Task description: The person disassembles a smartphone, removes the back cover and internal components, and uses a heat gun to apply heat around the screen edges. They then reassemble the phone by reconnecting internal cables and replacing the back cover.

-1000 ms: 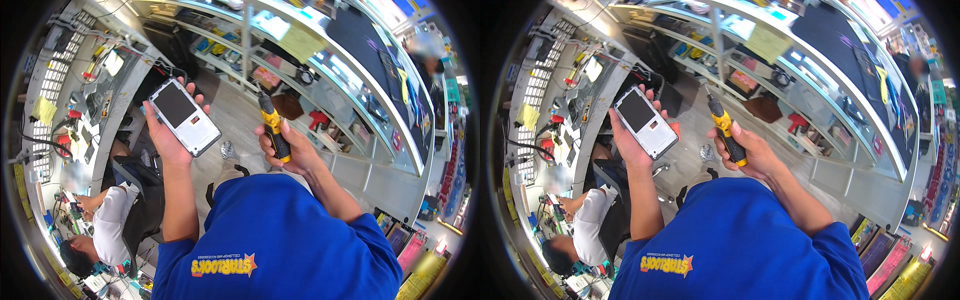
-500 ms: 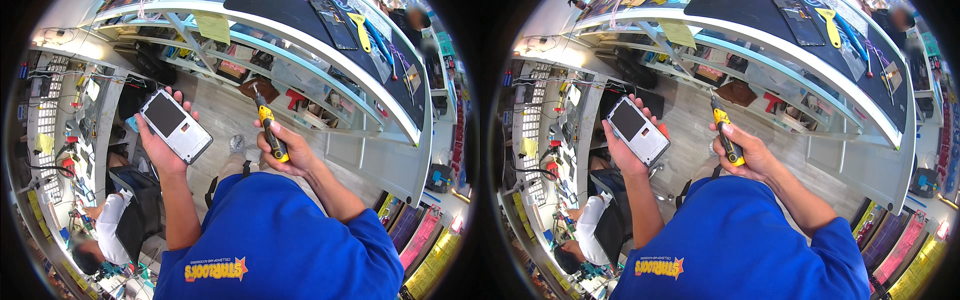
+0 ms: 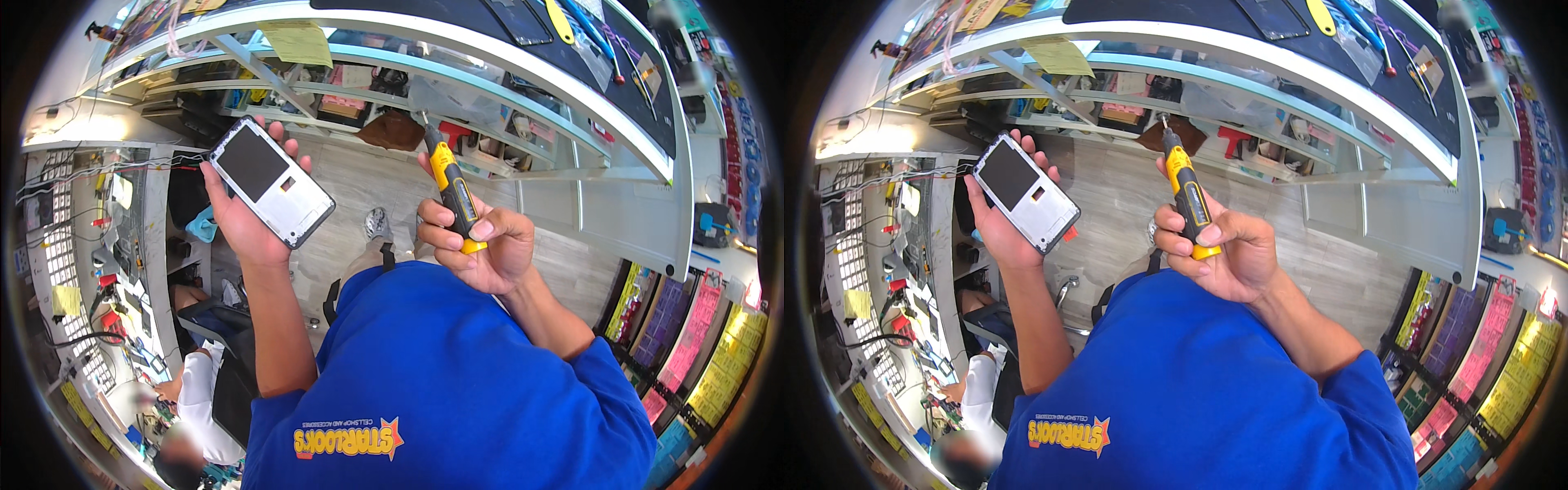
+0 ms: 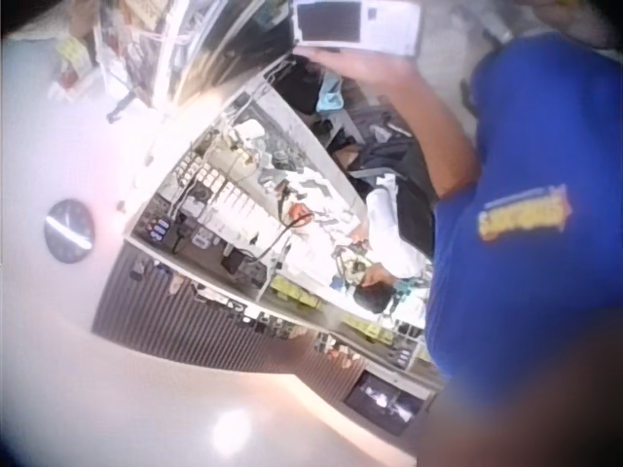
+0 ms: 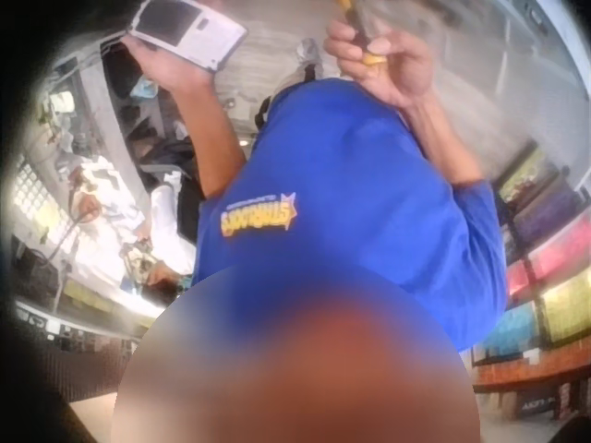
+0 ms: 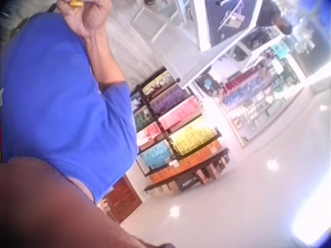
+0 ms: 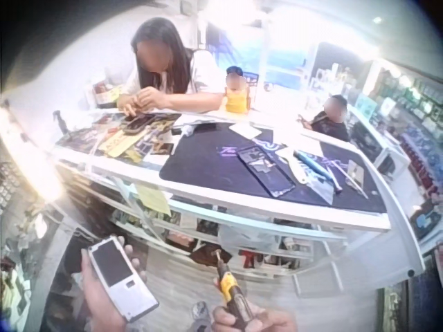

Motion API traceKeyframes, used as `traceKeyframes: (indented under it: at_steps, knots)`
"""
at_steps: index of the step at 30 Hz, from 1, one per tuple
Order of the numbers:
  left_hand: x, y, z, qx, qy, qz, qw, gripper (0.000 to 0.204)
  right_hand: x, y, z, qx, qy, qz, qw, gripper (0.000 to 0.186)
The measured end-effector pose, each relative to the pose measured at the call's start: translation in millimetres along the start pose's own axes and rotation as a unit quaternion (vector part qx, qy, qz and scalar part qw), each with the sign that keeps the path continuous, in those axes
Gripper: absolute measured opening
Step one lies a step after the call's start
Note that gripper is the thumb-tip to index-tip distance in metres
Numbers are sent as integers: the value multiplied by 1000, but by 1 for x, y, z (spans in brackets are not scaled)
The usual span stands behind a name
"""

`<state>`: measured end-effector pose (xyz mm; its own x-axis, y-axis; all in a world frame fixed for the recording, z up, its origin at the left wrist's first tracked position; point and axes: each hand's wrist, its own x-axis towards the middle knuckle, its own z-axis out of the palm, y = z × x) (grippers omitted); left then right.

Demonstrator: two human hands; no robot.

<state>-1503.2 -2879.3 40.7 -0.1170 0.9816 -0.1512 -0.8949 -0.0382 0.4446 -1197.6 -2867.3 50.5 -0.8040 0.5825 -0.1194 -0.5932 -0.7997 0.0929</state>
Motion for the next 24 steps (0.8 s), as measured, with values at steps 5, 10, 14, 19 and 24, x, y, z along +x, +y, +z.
traceKeyframes:
  at_steps: [5, 10, 14, 19, 24]
  knots:
    - [9, 4, -14, -22, -16, -32, 999, 83, 3, 17, 7, 15, 18, -32, 999, 107]
    - [22, -4, -30, 3, 11, -26, 1000, 90, 0, 22, -15, -63, 83, -58, 993, 111]
    - [36, -22, -40, 27, 54, -19, 998, 97, 2, 26, -52, -243, 211, -63, 945, 110]
    - [46, -38, -42, 116, 72, 11, 991, 94, -6, 39, -75, -364, 228, -31, 903, 106]
    - [54, -58, -26, 174, 55, 53, 982, 94, -7, 40, -85, -685, 313, -7, 657, 38]
